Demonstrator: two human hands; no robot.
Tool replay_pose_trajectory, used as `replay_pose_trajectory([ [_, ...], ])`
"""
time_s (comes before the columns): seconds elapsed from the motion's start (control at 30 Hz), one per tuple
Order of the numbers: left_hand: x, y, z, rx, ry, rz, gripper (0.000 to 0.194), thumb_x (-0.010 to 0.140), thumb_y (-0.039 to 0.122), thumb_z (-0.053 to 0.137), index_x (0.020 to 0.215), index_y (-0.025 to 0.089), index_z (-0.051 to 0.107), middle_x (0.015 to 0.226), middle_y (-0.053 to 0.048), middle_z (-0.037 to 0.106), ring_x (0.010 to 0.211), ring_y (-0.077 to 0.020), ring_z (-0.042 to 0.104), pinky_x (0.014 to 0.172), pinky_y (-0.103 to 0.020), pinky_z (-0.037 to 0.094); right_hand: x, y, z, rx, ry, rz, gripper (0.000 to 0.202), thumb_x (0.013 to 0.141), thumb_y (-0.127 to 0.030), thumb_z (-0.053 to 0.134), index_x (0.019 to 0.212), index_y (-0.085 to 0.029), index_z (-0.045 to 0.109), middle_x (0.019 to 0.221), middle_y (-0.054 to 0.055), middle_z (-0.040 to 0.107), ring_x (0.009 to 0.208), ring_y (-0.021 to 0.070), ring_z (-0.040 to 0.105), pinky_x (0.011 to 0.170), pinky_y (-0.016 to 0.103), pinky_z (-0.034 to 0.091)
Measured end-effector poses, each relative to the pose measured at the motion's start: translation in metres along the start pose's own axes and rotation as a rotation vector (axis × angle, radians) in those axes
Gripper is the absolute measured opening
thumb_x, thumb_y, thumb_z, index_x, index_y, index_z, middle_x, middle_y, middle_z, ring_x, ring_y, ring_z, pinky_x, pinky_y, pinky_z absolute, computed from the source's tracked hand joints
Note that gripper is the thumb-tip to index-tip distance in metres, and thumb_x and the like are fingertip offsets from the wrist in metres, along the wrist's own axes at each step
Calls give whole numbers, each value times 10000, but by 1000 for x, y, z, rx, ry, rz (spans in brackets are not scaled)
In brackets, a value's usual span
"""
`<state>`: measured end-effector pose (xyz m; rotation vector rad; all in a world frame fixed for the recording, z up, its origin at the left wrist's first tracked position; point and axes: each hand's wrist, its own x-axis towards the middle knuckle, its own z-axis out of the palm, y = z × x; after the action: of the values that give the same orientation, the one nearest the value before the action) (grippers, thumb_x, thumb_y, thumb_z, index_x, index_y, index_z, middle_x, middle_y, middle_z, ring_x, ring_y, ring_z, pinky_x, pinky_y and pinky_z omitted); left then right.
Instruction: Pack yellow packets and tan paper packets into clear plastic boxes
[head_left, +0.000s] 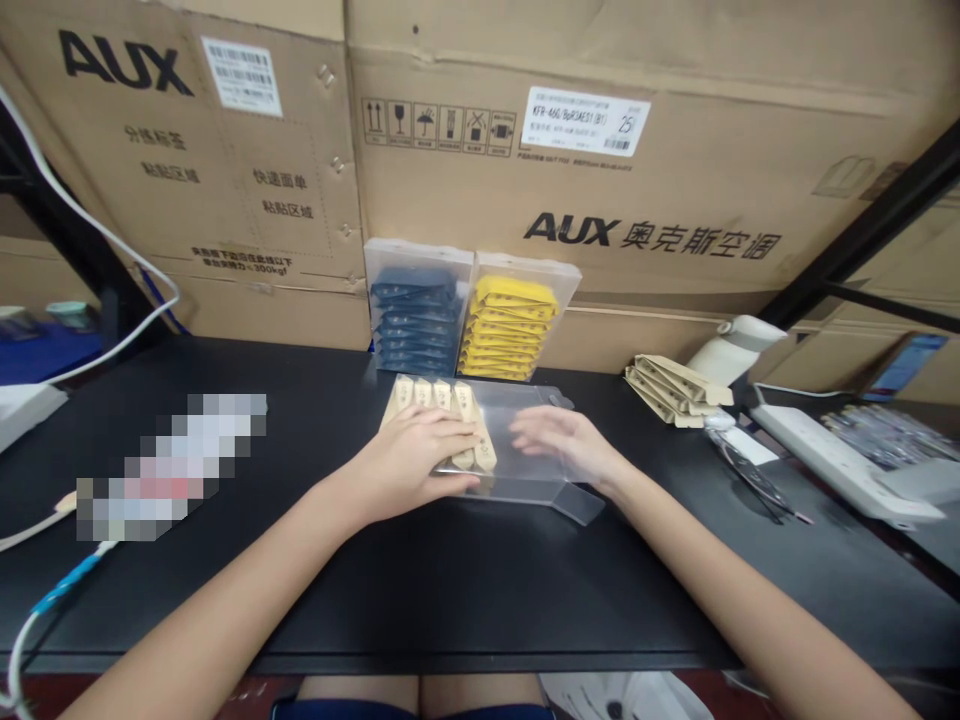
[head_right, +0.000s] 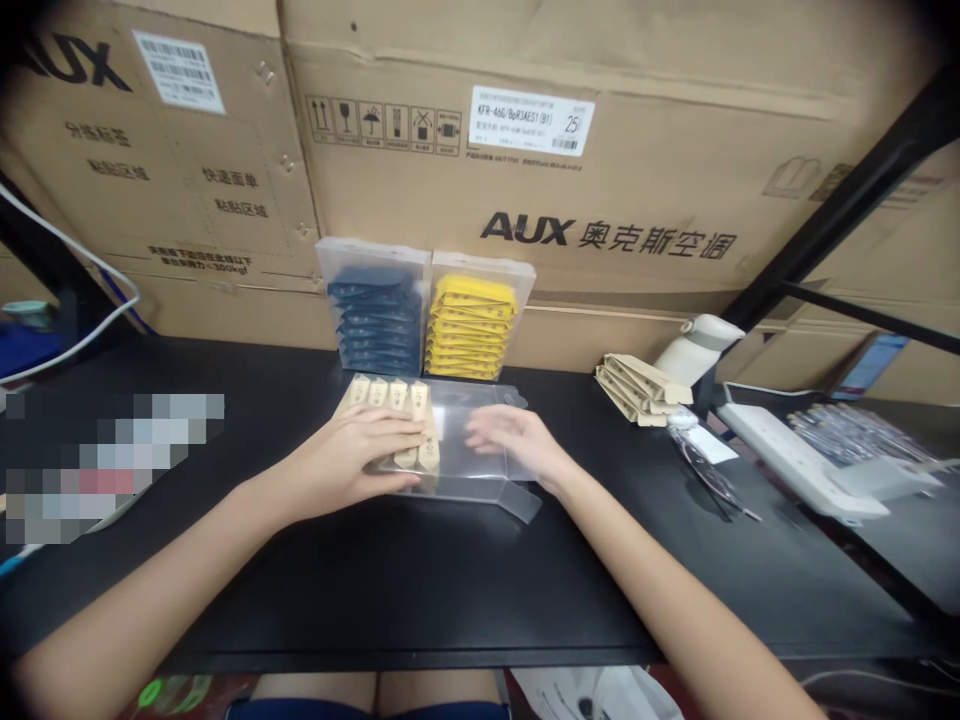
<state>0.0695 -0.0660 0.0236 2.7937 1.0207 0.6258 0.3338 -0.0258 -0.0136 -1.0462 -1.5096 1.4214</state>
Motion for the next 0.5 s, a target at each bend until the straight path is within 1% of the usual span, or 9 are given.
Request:
replay_pose_trajectory([
  [0.03, -1, -1, 0, 13, 11, -13, 399, 853, 472, 506, 1164, 247, 616, 1261, -40, 603, 1189, -244, 503, 1026, -415, 332, 2, 2, -9, -11, 59, -25, 288, 709, -284, 699, 973, -172, 670, 959, 87, 709, 798, 194, 687, 786, 387, 550],
  [0.1, -2, -3, 1, 38, 34, -26, 399, 868, 445, 487, 1193, 240, 596, 1269, -48, 597, 1202, -246, 495, 1031, -418, 325, 8, 7, -32, -77, 228, -88, 192, 706, -256, 660, 869, -161, 690, 880, 79, 712, 714, 176, 676, 760, 382, 550],
  [0.17, -3, -2, 2, 60, 53, -23, 406, 877, 425, 470, 1211, 223, 584, 1261, -60, 602, 1200, -251, 497, 1025, -423, 332, 11, 9, -58, -189, 389, -181, 164, 705, -241, 613, 829, -161, 687, 819, 79, 703, 687, 181, 661, 736, 389, 546],
  [0.23, -3, -1, 4, 77, 72, -13, 415, 881, 409, 459, 1219, 199, 578, 1249, -75, 608, 1193, -258, 502, 1014, -425, 347, 12, 9, -85, -404, 637, -322, 152, 702, -234, 565, 783, -166, 673, 790, 84, 686, 708, 202, 647, 731, 400, 533],
  [0.3, -4, 0, 6, 87, 93, -3, 414, 882, 389, 460, 1218, 179, 577, 1241, -85, 611, 1186, -259, 507, 1009, -426, 355, 8, 6, -111, -693, 925, -468, 193, 700, -214, 523, 817, -172, 671, 853, 89, 673, 813, 226, 632, 807, 413, 502],
  [0.37, -4, 0, 8, 91, 107, 4, 409, 880, 376, 466, 1217, 171, 575, 1239, -88, 612, 1178, -257, 512, 1009, -430, 358, 0, 2, -134, -753, 1096, -516, 297, 686, -191, 503, 938, -138, 651, 1014, 120, 627, 998, 277, 573, 910, 473, 428],
  [0.4, -4, 0, 8, 91, 110, 5, 411, 880, 374, 466, 1220, 170, 571, 1240, -88, 611, 1177, -257, 513, 1009, -432, 360, -4, 1, -144, -836, 1233, -532, 310, 693, -195, 494, 953, -128, 650, 1061, 139, 601, 1047, 294, 545, 922, 480, 408],
  [0.43, -5, -1, 9, 90, 111, 6, 414, 881, 376, 463, 1225, 170, 566, 1241, -86, 611, 1178, -256, 512, 1007, -433, 363, -8, 0, -152, -914, 1301, -518, 325, 702, -205, 509, 980, -112, 648, 1129, 169, 563, 1093, 312, 516, 944, 480, 383],
  [0.5, -5, -2, 9, 86, 111, 9, 421, 886, 387, 455, 1234, 174, 558, 1248, -80, 607, 1185, -256, 505, 1003, -430, 370, -15, 1, -167, -1004, 1350, -447, 388, 707, -249, 562, 1047, -74, 630, 1217, 223, 491, 1176, 359, 444, 982, 488, 328],
])
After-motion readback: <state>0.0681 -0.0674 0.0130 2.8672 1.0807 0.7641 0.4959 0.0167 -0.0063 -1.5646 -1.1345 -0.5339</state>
